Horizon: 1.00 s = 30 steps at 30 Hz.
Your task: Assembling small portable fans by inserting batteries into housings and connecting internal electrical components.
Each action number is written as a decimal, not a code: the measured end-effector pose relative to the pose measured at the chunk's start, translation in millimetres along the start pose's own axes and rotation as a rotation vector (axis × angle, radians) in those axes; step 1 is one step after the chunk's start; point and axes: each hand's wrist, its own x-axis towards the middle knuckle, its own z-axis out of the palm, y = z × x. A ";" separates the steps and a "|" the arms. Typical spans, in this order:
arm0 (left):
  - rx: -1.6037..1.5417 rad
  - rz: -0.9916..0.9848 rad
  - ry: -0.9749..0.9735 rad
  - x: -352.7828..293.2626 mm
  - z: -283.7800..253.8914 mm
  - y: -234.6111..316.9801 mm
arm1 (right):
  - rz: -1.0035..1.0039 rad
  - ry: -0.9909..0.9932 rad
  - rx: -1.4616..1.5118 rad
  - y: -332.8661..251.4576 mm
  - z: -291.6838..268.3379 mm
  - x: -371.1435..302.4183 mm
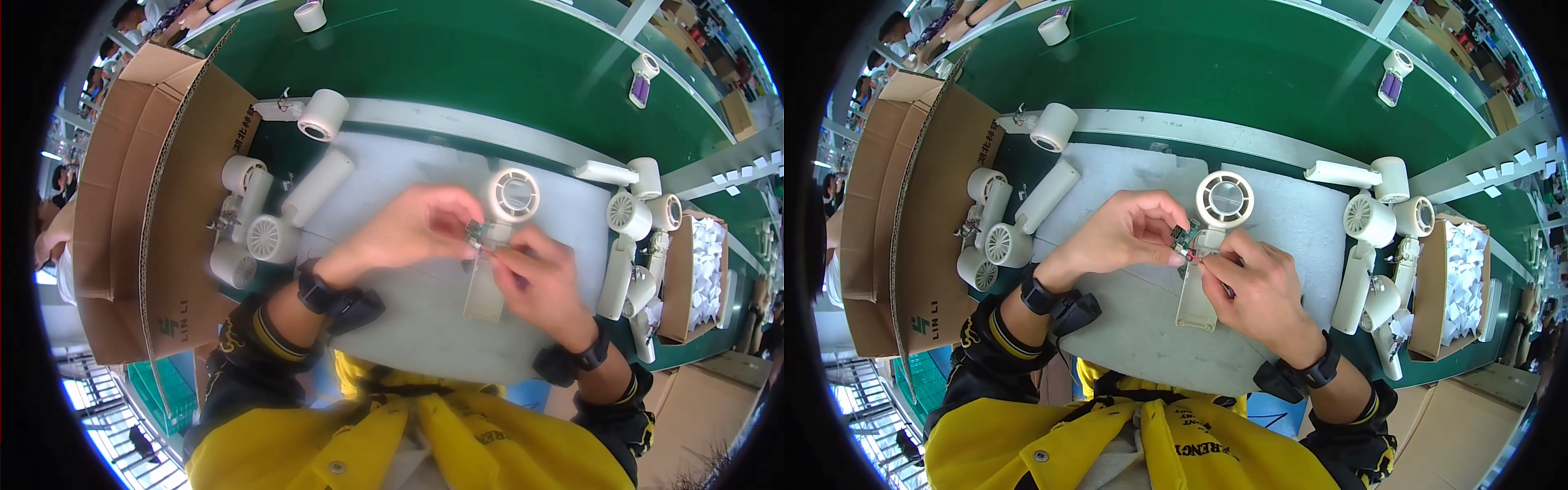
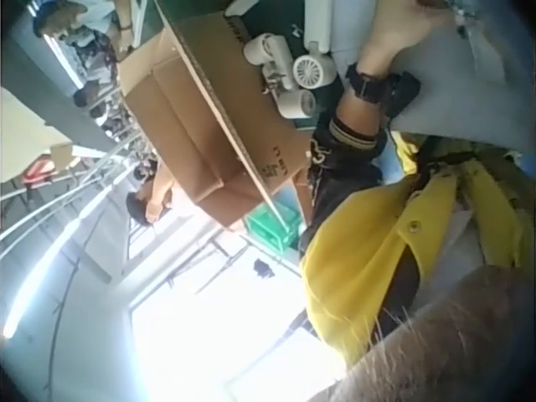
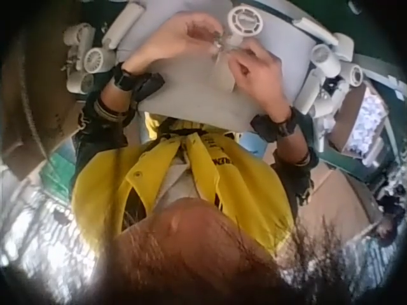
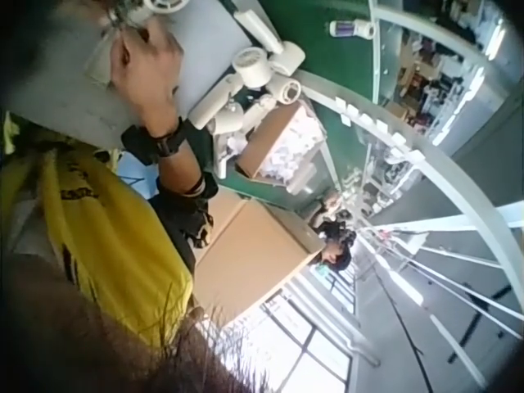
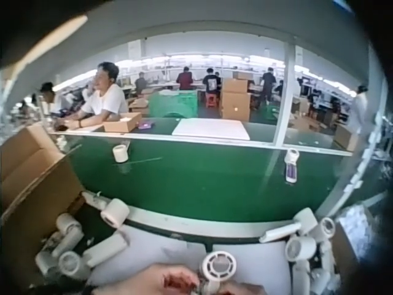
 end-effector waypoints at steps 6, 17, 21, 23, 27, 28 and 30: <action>0.055 0.065 0.052 -1.8 2.8 0.4 | 0.036 0.016 0.041 -0.1 2.8 -0.4; 0.205 0.218 0.075 -0.9 10.3 -1.4 | 0.048 -0.051 0.148 1.3 0.8 0.6; 0.341 0.278 0.063 -2.3 14.6 2.6 | 0.188 0.002 0.268 0.7 -0.5 -1.2; 0.431 0.321 0.066 -2.7 17.4 3.4 | 0.211 0.041 0.269 -3.7 3.7 -0.9; 0.417 0.312 0.132 -3.0 23.0 2.9 | 0.256 0.101 0.248 -6.1 4.7 0.2; 0.414 0.312 0.133 -3.2 23.0 2.9 | 0.259 0.080 0.228 -5.4 3.2 -0.3; 0.419 0.320 0.153 -2.3 22.0 3.2 | 0.263 0.059 0.206 -3.6 1.7 -0.6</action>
